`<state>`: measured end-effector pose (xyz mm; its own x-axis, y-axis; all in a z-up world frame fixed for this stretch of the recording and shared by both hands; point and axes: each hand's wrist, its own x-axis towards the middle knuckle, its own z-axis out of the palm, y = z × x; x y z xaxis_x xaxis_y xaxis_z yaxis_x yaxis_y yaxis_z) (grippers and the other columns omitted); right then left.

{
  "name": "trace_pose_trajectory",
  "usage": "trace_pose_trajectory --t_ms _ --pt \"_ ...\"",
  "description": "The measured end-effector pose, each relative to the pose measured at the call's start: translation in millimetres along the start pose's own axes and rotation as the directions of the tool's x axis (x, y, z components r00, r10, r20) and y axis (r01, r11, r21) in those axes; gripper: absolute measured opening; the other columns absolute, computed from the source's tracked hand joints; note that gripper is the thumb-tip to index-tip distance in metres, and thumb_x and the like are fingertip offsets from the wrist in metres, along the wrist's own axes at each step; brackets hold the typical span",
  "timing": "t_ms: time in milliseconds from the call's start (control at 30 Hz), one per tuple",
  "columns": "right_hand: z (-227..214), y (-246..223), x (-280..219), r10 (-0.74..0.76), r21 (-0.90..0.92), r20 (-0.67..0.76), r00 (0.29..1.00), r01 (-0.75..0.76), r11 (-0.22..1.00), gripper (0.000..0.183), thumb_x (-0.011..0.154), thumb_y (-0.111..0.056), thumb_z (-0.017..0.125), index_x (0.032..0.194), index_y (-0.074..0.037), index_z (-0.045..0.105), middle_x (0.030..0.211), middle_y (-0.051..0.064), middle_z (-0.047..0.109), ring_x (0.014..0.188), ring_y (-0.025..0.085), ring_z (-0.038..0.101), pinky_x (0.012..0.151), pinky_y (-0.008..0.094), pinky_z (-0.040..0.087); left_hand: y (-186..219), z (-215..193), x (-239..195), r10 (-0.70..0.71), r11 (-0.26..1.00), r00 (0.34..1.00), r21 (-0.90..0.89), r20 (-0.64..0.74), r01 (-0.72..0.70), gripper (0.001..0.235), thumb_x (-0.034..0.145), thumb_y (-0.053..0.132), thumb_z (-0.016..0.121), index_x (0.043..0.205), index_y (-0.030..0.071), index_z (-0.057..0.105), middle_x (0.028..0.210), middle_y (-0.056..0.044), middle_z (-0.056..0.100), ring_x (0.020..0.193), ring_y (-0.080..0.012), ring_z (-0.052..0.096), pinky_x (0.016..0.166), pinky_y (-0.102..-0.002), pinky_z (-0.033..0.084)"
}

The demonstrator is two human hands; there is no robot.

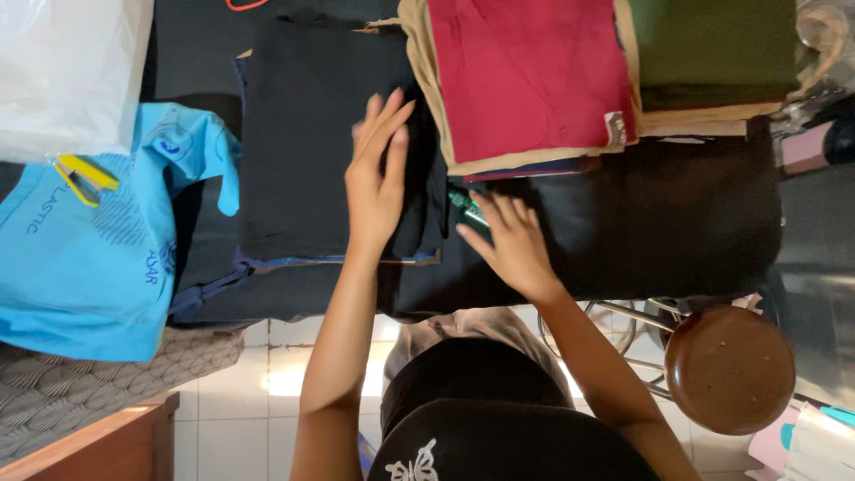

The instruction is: The person folds a stack of assorted clothing items on a table. They handle shirts and pants one by one, smoothing and folding them into neat piles.

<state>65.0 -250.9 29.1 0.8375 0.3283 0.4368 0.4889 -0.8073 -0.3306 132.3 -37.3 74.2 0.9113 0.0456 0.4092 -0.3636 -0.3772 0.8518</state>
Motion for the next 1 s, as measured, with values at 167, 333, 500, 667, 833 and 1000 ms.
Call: trace_pose_trajectory --t_ms 167,333,500,667,833,1000 --pt "19.1 -4.7 -11.7 0.168 0.234 0.059 0.984 -0.177 0.956 0.046 0.1 -0.022 0.068 0.141 -0.005 0.058 0.118 0.02 0.064 0.101 0.036 0.067 0.085 0.044 0.054 -16.1 -30.9 -50.0 0.076 0.686 0.996 0.727 -0.054 -0.012 0.041 0.106 0.024 0.056 0.142 0.005 0.062 0.156 -0.011 0.052 0.151 -0.0351 0.036 0.124 -0.06 0.014" --pt "12.0 -10.5 -25.5 0.296 0.877 0.456 0.839 -0.48 0.008 0.045 0.101 -0.019 0.067 0.138 0.002 0.053 0.115 0.016 0.062 0.096 0.024 0.068 0.082 0.034 0.056 -37.1 -27.3 -64.6 0.105 0.645 0.994 0.763 -0.031 -0.045 0.048 0.108 0.027 0.055 0.15 0.002 0.056 0.161 -0.014 0.046 0.153 -0.0349 0.036 0.126 -0.057 0.022" --pt "17.2 -35.3 -12.8 0.222 0.878 0.443 0.868 -0.371 -0.302 0.047 0.098 -0.012 0.061 0.14 0.001 0.042 0.12 0.019 0.07 0.081 0.017 0.063 0.075 0.028 0.051 -38.4 -36.5 -68.6 0.126 0.742 0.992 0.663 0.015 -0.104 0.049 0.109 0.026 0.058 0.149 -0.001 0.055 0.161 -0.016 0.045 0.153 -0.0364 0.036 0.126 -0.055 0.027" --pt "22.2 -72.2 27.8 0.379 0.848 0.467 0.799 -0.526 0.065 0.07 0.107 -0.019 0.059 0.167 -0.015 0.023 0.091 0.015 0.053 0.068 0.02 0.056 0.062 0.034 0.048 -25.4 -61.6 -86.6 0.049 0.816 0.999 0.575 0.02 -0.052 0.046 0.106 0.025 0.06 0.145 0.001 0.057 0.159 -0.014 0.047 0.154 -0.0345 0.036 0.127 -0.058 0.022" --pt "13.9 -99.2 75.9 -0.053 0.243 -0.193 0.98 0.1 0.965 0.062 0.112 -0.023 0.059 0.165 -0.024 0.027 0.128 0.022 0.054 0.107 0.038 0.064 0.086 0.044 0.055 -18.1 -81.2 -96.6 0.028 0.839 0.999 0.543 -0.043 -0.001 0.056 0.103 0.029 0.063 0.149 -0.002 0.049 0.161 -0.021 0.041 0.156 -0.042 0.027 0.126 -0.063 0.013" --pt "42.4 -100.5 137.4 -0.117 -0.179 -0.06 0.991 0.104 0.978 0.061 0.105 -0.025 0.065 0.161 -0.03 0.04 0.112 0.019 0.057 0.07 0.03 0.067 0.054 0.04 0.055 -15.5 -84.6 -109.4 -0.036 0.908 0.999 0.418 -0.025 0.043 0.058 0.103 0.029 0.064 0.151 0.002 0.047 0.165 -0.022 0.036 0.158 -0.0437 0.021 0.127 -0.064 0.01"
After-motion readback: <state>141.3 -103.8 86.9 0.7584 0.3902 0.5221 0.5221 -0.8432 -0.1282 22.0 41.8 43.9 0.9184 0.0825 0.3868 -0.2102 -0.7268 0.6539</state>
